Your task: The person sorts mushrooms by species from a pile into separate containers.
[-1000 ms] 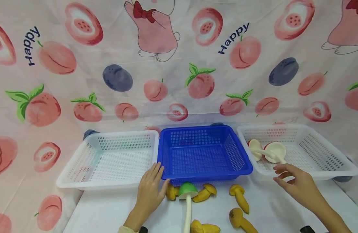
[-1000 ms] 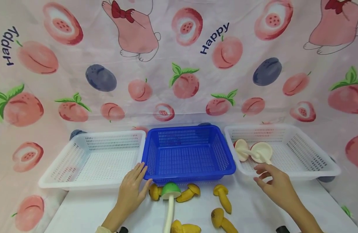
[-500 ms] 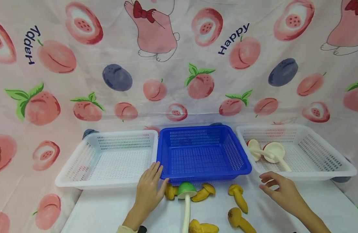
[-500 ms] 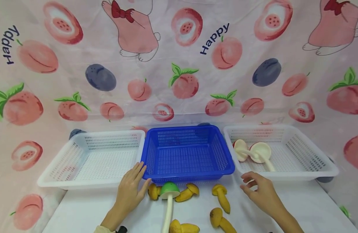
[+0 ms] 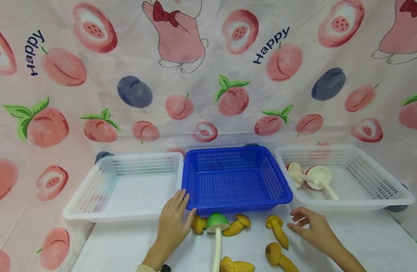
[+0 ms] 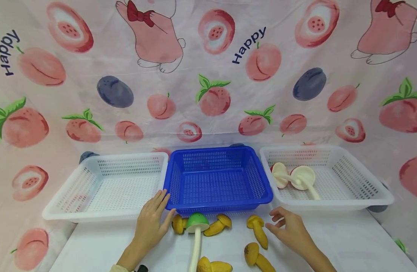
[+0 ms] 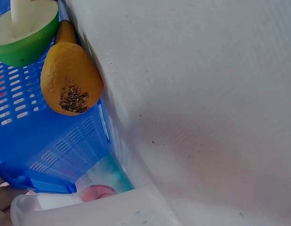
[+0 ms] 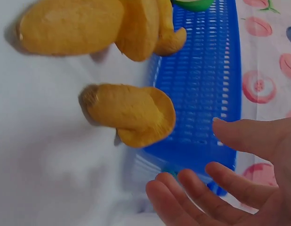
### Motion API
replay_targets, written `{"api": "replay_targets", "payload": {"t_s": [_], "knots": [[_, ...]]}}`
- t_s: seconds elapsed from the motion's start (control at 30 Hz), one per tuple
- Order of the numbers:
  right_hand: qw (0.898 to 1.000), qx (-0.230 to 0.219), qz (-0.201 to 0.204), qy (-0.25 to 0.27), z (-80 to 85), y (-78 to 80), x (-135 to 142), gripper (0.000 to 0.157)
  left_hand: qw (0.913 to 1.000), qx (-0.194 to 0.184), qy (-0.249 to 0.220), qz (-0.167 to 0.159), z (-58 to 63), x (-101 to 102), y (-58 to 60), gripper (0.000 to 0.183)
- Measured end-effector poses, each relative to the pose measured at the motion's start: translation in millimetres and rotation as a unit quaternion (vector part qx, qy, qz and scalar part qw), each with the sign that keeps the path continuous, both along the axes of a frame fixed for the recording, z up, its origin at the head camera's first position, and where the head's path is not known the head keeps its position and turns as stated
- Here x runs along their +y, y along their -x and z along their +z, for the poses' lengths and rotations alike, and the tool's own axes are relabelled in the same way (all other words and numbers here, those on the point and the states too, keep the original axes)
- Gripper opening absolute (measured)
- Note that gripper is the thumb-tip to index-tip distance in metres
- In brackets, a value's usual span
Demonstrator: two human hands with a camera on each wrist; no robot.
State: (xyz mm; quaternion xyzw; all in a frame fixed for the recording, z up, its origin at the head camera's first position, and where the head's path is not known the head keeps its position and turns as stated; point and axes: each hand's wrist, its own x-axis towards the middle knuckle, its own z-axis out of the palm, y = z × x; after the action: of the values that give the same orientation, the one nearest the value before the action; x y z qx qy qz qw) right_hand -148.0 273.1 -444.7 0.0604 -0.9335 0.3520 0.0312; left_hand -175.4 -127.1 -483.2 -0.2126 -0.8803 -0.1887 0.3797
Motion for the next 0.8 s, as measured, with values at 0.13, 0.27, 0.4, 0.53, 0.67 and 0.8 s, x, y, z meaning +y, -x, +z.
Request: {"api": "replay_targets", "payload": {"t_s": [0.13,0.27,0.4,0.53,0.67,0.8], "knots": [[1.000,-0.020,0.011,0.010,-6.1,1.8,-4,0.037,1.0000,0.003,-0.001,0.000,-0.6,0,0.6,0.047],[0.999,-0.039,0.017,0.018,-12.7,3.4,-9,0.039,1.0000,0.004,-0.002,-0.001,-1.0,0,0.7,0.047],[0.997,-0.067,0.012,0.029,-19.6,5.2,-15,0.042,1.0000,0.002,-0.003,-0.002,-1.4,0,0.4,0.047],[0.996,-0.081,0.005,0.028,-27.0,7.3,-21,0.043,1.0000,0.003,-0.004,-0.004,-1.5,0,0.5,0.046],[0.996,-0.087,0.005,0.008,-33.6,9.2,-26,0.043,1.0000,0.004,-0.004,-0.004,-1.7,0,0.6,0.047],[0.997,-0.072,0.012,-0.015,-36.7,10.3,-30,0.040,1.0000,0.001,-0.004,-0.002,-1.4,-1,-0.1,0.047]]}}
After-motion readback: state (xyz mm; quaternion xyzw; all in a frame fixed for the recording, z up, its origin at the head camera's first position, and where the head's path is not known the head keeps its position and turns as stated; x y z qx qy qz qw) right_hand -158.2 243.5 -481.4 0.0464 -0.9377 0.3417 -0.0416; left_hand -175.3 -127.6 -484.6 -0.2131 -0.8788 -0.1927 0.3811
